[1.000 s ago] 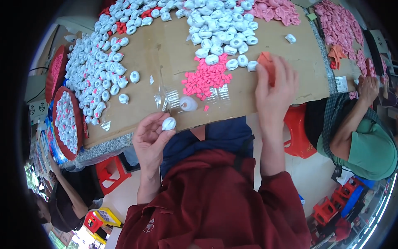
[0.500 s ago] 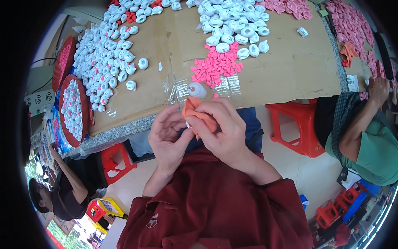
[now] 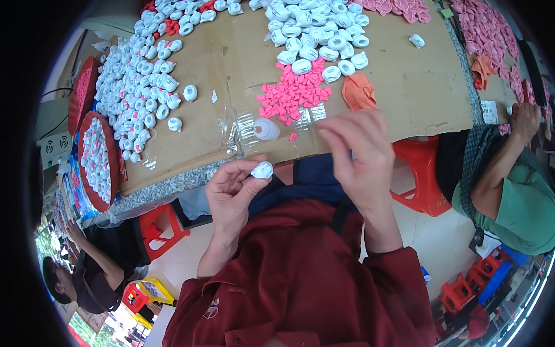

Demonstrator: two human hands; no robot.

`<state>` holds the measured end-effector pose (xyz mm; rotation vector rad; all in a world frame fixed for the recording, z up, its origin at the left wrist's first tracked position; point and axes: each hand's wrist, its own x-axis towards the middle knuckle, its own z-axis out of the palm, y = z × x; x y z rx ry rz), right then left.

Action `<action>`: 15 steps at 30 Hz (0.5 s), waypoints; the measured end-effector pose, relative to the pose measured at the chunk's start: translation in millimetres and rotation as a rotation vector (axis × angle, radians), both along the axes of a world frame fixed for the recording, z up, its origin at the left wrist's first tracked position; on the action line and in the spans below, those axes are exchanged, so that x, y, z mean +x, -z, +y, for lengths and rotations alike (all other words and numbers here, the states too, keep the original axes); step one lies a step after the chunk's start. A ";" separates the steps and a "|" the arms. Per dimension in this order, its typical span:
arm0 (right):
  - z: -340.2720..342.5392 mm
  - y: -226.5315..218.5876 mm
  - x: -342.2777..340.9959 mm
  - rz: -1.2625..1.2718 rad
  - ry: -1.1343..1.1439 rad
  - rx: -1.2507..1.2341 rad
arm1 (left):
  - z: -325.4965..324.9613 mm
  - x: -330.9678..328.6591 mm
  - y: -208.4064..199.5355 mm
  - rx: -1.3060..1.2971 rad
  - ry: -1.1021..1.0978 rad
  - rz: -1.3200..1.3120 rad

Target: Applying glue to small white plastic components and attaching pink plastic pieces to them.

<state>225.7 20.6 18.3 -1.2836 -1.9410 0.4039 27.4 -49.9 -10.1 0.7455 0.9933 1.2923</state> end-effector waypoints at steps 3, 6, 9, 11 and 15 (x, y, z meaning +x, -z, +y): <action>4.2 4.4 -11.8 -0.021 -0.082 -0.082 | 0.1 0.0 -0.4 -0.027 -0.010 -0.041; 11.7 11.4 -16.9 -0.072 -0.182 -0.053 | 0.6 -0.7 1.6 -0.031 -0.006 -0.061; 12.9 15.9 -18.4 -0.101 -0.251 -0.091 | 0.5 -0.5 2.8 -0.021 -0.007 -0.074; 7.8 13.7 -19.4 0.007 -0.204 -0.059 | 0.7 -0.2 2.2 -0.013 -0.009 -0.082; -16.0 -2.9 -27.4 0.220 -0.170 -0.213 | 0.6 1.5 3.5 0.017 -0.032 -0.059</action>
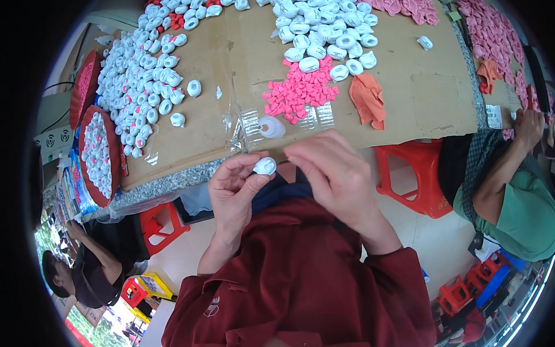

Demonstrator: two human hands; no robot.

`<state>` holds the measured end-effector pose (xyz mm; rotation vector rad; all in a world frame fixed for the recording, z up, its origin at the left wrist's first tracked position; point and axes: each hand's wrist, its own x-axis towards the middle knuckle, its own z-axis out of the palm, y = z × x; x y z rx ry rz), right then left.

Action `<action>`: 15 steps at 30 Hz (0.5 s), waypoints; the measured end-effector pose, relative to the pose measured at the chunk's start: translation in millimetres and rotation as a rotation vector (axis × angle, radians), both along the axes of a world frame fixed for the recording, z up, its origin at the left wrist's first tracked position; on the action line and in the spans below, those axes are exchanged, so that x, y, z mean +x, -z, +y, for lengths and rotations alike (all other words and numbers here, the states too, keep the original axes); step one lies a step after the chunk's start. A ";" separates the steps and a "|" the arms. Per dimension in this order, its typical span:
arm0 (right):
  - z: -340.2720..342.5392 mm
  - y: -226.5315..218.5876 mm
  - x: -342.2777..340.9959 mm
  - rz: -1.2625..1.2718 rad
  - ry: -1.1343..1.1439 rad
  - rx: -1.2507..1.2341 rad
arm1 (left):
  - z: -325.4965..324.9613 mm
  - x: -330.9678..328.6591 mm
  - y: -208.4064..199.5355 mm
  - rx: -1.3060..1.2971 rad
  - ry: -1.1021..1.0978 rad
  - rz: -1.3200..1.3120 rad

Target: Applying glue to small white plastic components and attaching pink plastic pieces to them.

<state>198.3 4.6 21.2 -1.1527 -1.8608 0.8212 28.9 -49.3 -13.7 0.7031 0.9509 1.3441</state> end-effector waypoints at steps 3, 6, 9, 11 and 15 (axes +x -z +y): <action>-8.3 2.6 -7.3 -0.008 -0.006 0.082 | 0.6 1.6 -0.6 0.032 -0.011 0.002; -10.5 1.9 -12.7 -0.034 0.009 0.127 | 1.3 3.7 -2.9 0.062 -0.011 0.020; -13.4 -1.6 -18.6 -0.044 0.022 0.141 | 0.5 7.1 -3.7 0.058 -0.047 0.053; -15.9 -2.0 -20.1 -0.069 0.014 0.177 | -0.3 7.1 -1.4 0.064 -0.049 0.074; -16.9 -6.6 -18.1 -0.032 -0.002 0.094 | -0.1 3.8 -1.2 0.099 -0.024 0.157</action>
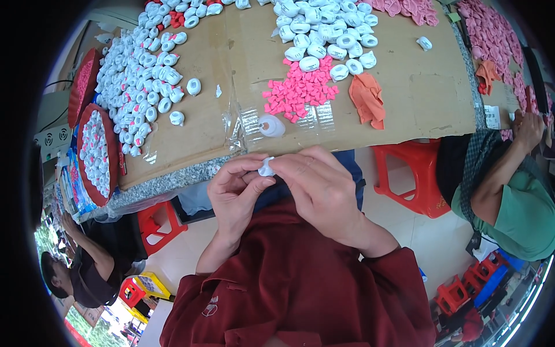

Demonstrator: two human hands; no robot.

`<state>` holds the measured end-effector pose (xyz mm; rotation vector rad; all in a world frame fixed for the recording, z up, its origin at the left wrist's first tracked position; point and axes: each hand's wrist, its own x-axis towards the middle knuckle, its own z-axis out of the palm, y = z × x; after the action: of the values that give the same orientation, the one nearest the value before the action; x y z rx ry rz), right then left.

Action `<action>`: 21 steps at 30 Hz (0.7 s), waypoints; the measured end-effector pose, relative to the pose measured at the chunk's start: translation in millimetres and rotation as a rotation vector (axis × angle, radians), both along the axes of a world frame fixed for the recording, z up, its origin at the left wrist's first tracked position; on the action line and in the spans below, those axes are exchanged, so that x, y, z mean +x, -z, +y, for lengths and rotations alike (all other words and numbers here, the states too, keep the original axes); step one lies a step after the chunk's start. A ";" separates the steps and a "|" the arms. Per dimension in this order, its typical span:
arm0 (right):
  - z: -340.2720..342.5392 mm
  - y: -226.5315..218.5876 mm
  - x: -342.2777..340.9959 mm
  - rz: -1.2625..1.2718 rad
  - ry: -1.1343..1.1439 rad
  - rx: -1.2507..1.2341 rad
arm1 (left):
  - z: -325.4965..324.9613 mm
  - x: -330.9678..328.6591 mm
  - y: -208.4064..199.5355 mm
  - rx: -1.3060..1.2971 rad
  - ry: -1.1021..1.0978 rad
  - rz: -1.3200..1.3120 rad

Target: Applying glue to small white plastic components and attaching pink plastic pieces to them.

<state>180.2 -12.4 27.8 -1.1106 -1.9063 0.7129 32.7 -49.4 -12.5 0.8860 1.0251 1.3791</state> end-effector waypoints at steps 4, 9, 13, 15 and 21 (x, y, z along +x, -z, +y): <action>10.1 -2.3 8.4 0.076 -0.031 -0.273 | 1.4 -6.0 -0.9 0.016 0.067 0.007; 16.8 2.6 15.7 0.151 -0.134 -0.370 | 4.0 -8.0 -5.0 0.040 0.102 0.122; 16.4 3.4 13.8 0.152 -0.118 -0.386 | 3.5 -7.4 -2.8 0.049 0.101 0.158; 16.8 3.8 12.9 0.156 -0.106 -0.394 | 3.0 -8.3 -1.1 0.096 0.102 0.217; 18.7 6.3 14.0 0.198 -0.143 -0.438 | 3.3 -2.5 -7.6 -0.006 0.040 0.127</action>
<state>194.1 6.4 21.5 -1.1184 -1.7151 1.3177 30.2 -46.1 -4.9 0.9951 1.1014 1.2993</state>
